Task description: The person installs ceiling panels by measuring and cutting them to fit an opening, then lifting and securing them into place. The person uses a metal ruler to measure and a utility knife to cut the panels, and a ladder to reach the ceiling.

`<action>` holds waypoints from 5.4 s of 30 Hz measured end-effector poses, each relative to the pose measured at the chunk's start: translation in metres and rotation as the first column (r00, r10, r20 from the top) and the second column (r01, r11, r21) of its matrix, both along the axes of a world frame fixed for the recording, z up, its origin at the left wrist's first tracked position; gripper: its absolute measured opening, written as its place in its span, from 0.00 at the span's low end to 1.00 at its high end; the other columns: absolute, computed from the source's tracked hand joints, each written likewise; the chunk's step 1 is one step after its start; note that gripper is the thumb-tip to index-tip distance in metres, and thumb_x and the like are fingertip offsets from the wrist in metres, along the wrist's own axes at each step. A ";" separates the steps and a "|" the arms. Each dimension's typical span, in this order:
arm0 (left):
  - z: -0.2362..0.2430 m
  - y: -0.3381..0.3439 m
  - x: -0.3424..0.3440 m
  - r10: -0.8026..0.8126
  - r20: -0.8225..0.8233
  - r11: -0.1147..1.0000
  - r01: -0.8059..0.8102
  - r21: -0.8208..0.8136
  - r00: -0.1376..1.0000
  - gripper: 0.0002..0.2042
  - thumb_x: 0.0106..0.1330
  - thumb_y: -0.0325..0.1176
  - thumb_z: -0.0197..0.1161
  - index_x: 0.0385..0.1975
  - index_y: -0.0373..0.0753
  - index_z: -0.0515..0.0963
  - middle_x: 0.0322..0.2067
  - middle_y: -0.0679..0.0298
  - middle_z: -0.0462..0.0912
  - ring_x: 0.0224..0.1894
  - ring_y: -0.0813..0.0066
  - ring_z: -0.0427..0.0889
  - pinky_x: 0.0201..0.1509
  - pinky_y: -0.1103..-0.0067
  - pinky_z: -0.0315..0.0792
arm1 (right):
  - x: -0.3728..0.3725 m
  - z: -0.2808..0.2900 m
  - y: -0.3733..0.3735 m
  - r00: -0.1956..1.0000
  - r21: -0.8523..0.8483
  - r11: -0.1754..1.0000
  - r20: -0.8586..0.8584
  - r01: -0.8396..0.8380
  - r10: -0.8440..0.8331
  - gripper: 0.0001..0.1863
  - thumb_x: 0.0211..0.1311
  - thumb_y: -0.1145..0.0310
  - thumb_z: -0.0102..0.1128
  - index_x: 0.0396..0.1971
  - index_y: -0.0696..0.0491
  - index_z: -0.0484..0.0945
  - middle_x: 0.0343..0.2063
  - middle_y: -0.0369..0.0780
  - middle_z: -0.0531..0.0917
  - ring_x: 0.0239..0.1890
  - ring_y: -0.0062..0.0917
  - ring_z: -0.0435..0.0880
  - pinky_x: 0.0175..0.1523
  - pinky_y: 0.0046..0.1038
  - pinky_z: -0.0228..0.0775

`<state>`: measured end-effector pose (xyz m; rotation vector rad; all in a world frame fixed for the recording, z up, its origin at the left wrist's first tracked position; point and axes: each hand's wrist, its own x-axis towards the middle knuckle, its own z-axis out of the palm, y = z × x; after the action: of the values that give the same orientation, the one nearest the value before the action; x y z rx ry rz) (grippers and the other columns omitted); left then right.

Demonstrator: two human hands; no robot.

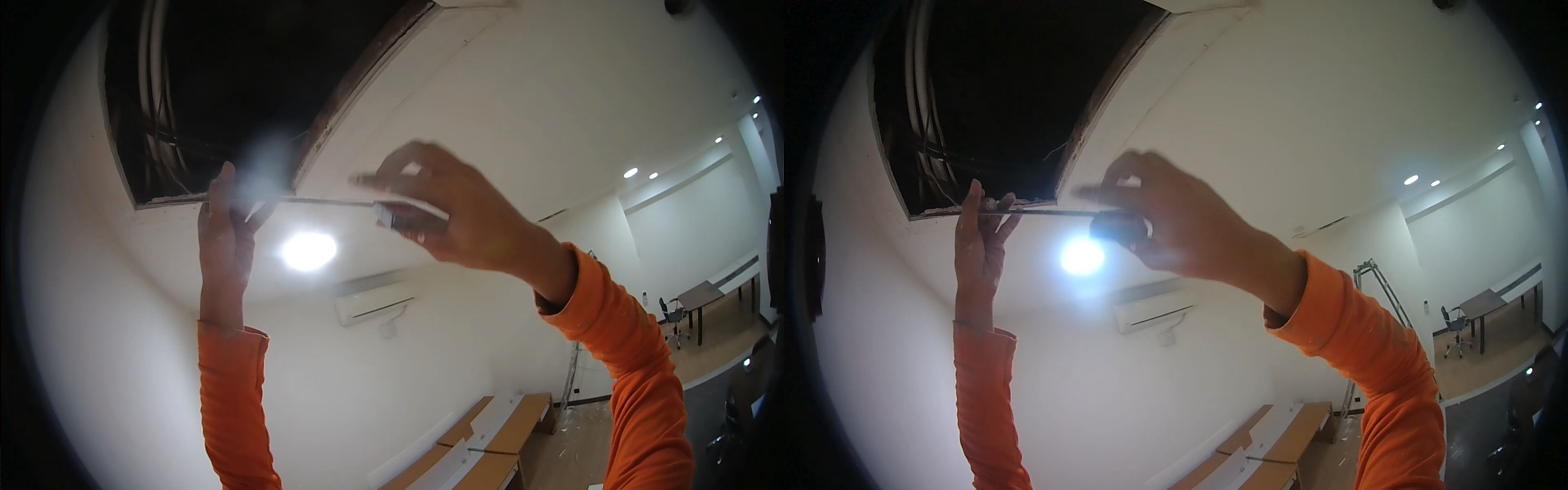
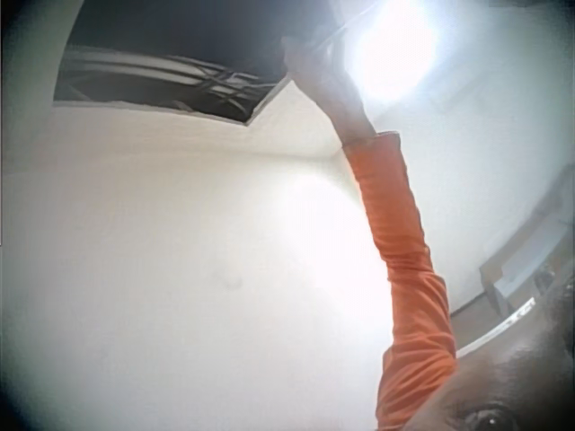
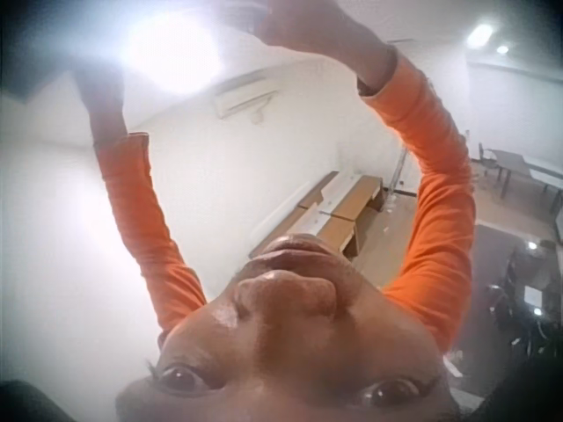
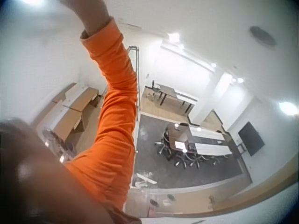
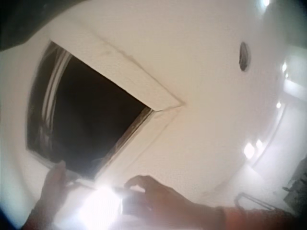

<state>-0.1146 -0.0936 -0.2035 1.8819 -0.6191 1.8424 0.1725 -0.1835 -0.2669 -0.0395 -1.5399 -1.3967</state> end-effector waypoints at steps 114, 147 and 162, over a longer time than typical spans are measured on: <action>0.126 0.114 0.126 0.531 0.492 0.778 -0.627 0.040 0.690 0.14 0.74 0.41 0.62 0.53 0.42 0.84 0.37 0.65 0.87 0.29 0.82 0.77 0.38 0.81 0.73 | -0.022 0.155 -0.167 -0.044 0.459 -0.244 -0.402 0.854 -0.914 0.17 0.63 0.65 0.69 0.52 0.39 0.86 0.72 0.47 0.61 0.74 0.41 0.58 0.78 0.60 0.36; 0.130 0.134 0.113 0.508 0.548 0.718 -0.678 0.158 0.665 0.14 0.75 0.41 0.60 0.51 0.40 0.83 0.42 0.63 0.87 0.49 0.75 0.83 0.54 0.77 0.72 | -0.027 0.153 -0.168 -0.148 0.481 -0.382 -0.456 0.789 -0.878 0.13 0.67 0.72 0.61 0.46 0.40 0.87 0.71 0.47 0.63 0.75 0.38 0.58 0.80 0.59 0.31; 0.134 0.140 0.126 0.461 0.604 0.766 -0.635 0.099 0.650 0.15 0.75 0.42 0.60 0.51 0.41 0.84 0.44 0.63 0.88 0.47 0.74 0.85 0.53 0.78 0.73 | -0.044 0.162 -0.163 -0.144 0.459 -0.345 -0.418 0.818 -0.897 0.09 0.65 0.71 0.64 0.35 0.41 0.91 0.50 0.40 0.75 0.61 0.34 0.70 0.81 0.53 0.35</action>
<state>0.0113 0.0460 -0.0693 1.8481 -0.5519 2.9182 0.1289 -0.3469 -0.1051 -1.0407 -0.6934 -3.2769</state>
